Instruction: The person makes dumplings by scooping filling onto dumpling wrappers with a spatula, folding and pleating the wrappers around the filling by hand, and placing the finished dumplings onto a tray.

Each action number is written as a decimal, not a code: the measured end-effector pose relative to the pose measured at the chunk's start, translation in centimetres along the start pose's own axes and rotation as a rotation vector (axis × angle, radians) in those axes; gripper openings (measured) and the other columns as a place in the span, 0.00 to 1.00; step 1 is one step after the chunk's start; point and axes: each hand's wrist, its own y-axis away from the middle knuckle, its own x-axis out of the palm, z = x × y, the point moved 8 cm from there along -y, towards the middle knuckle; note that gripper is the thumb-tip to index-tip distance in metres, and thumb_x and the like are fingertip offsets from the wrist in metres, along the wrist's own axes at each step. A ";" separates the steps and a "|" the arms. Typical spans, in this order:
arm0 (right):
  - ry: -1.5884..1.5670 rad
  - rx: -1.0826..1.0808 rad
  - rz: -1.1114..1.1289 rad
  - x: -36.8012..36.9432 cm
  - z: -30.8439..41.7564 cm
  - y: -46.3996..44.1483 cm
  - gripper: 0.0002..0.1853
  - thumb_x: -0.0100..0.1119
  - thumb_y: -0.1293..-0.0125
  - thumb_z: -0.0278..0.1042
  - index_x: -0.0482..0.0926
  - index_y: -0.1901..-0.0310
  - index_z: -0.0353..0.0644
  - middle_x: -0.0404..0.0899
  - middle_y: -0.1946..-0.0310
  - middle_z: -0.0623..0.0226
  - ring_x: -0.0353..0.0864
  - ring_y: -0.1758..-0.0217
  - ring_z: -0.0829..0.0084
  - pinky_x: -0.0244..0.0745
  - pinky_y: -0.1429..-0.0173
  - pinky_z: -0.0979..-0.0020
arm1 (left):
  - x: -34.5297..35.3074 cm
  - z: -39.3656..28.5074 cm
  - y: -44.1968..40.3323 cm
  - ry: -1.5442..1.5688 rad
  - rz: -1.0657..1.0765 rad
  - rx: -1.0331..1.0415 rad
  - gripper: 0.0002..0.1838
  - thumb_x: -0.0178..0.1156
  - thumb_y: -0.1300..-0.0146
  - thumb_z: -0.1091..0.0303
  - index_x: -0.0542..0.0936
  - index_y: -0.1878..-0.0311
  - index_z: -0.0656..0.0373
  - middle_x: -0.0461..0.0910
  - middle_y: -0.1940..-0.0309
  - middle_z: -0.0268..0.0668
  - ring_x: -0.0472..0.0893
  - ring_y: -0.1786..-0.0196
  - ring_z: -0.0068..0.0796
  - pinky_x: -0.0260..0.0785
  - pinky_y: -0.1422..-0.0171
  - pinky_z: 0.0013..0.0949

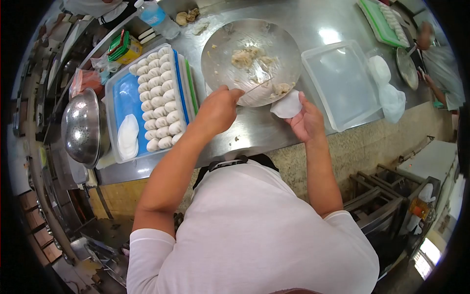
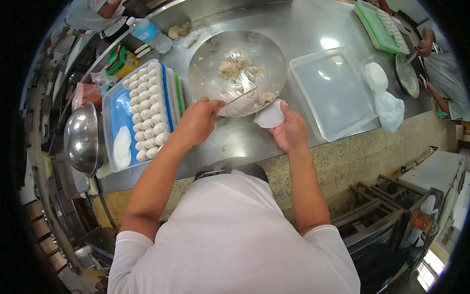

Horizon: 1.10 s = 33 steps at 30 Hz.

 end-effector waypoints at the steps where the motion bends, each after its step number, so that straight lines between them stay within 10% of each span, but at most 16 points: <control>1: 0.002 0.000 0.000 0.0 0.0 0.0 0.23 0.48 0.20 0.40 0.69 0.35 0.28 0.77 0.37 0.49 0.80 0.36 0.53 0.77 0.34 0.48 | 0.2 0.1 -0.2 0.002 -0.001 0.000 0.17 0.54 0.32 0.78 0.84 0.43 0.59 0.81 0.54 0.52 0.81 0.48 0.55 0.72 0.41 0.46; 33: 0.020 -0.001 0.044 0.6 3.6 1.4 0.23 0.40 0.17 0.41 0.67 0.34 0.30 0.76 0.38 0.47 0.78 0.34 0.53 0.75 0.31 0.50 | -1.1 -6.6 2.1 0.091 0.027 0.328 0.17 0.59 0.35 0.79 0.86 0.45 0.56 0.75 0.64 0.45 0.80 0.61 0.48 0.72 0.55 0.45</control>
